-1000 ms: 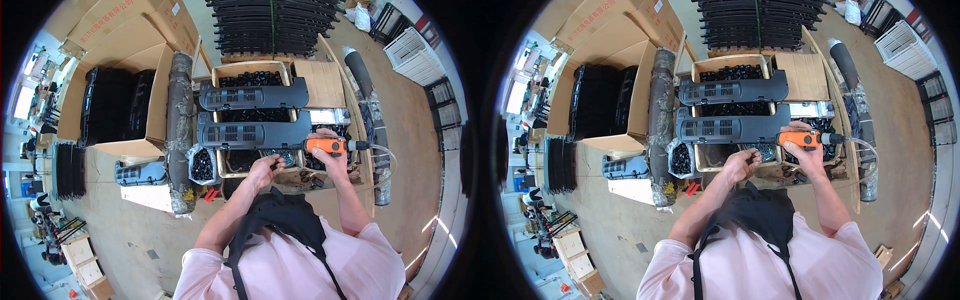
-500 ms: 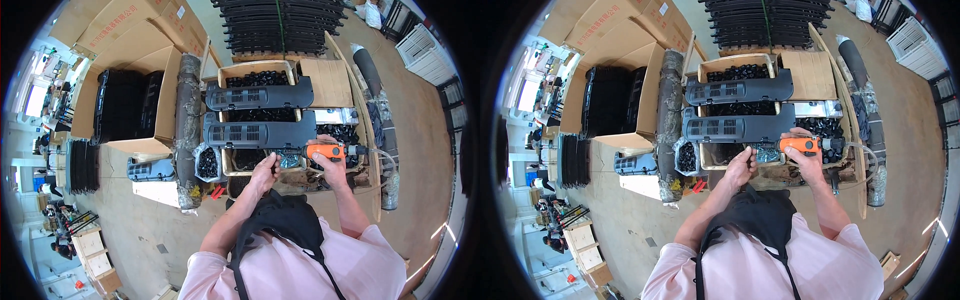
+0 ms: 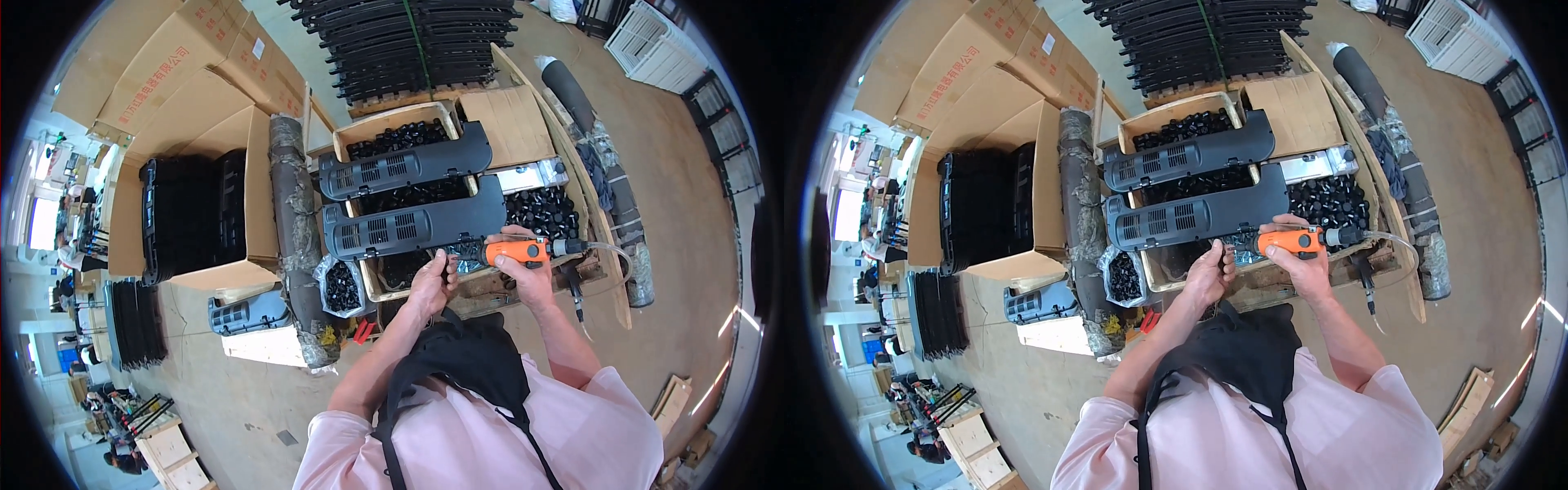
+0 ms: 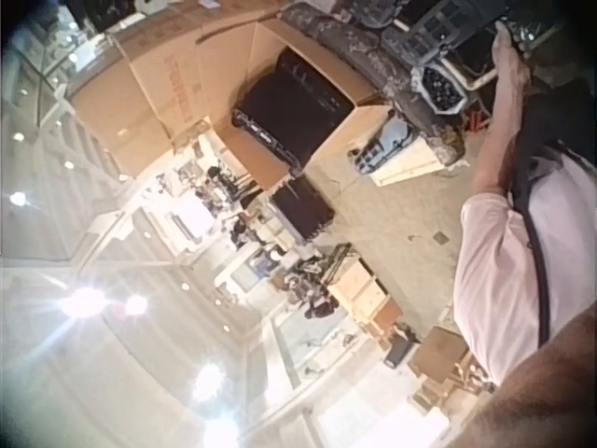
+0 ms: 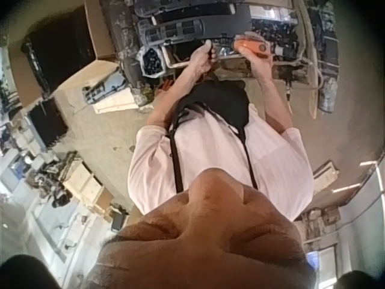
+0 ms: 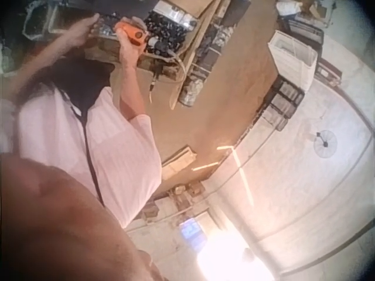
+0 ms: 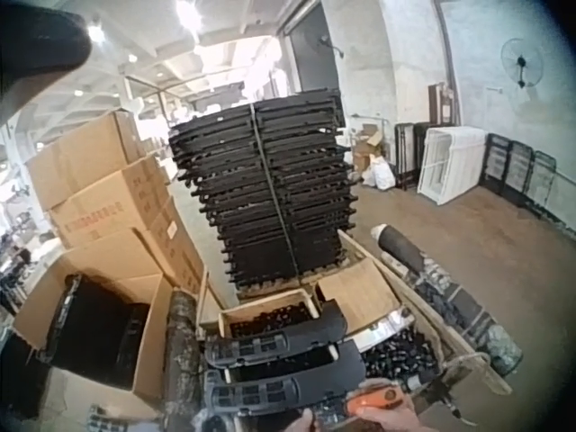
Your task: Assembling plastic components by inserting screws and packing them into boxes in a factory setting.
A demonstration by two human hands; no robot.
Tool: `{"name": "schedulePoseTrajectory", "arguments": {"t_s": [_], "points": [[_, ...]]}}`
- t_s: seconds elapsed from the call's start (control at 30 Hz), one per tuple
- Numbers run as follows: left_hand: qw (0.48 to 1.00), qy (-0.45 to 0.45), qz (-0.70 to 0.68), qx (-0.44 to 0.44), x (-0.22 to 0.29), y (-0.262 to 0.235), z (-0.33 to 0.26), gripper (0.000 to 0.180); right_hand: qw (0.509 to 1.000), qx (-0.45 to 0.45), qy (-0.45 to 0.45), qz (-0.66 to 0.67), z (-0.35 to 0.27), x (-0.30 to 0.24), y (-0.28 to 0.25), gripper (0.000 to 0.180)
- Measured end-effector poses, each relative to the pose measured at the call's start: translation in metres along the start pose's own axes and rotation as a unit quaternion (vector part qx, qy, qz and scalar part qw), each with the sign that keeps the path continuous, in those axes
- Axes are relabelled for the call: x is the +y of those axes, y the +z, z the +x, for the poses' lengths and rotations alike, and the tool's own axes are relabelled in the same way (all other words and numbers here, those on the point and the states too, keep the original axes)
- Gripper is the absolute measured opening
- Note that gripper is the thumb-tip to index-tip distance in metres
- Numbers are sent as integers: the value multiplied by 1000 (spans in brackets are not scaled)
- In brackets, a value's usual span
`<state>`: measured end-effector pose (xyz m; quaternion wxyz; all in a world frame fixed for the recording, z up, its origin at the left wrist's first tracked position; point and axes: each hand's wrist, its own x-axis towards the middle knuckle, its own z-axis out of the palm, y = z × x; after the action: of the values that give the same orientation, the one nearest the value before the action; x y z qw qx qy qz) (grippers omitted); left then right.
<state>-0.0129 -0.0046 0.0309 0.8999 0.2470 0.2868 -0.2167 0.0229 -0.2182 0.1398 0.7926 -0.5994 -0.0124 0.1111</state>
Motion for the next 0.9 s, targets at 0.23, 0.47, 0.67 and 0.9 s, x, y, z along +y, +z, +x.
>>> {"name": "schedulePoseTrajectory", "arguments": {"t_s": [0.23, 0.47, 0.67, 0.9], "points": [[1000, 7, 16, -9, 9, 3, -1, 37, 999, 25, -4, -29, -8, -1, 20, 57], [1000, -4, 18, -13, 11, 5, 2, 35, 998, 56, -19, -34, -16, 6, 30, 56], [1000, -16, 21, -4, 13, 3, 3, 34, 996, 68, -20, -54, -19, 2, 35, 56], [996, -39, 75, 2, 18, 2, 5, 31, 992, 0, -42, -117, -16, 1, 30, 55]]}}
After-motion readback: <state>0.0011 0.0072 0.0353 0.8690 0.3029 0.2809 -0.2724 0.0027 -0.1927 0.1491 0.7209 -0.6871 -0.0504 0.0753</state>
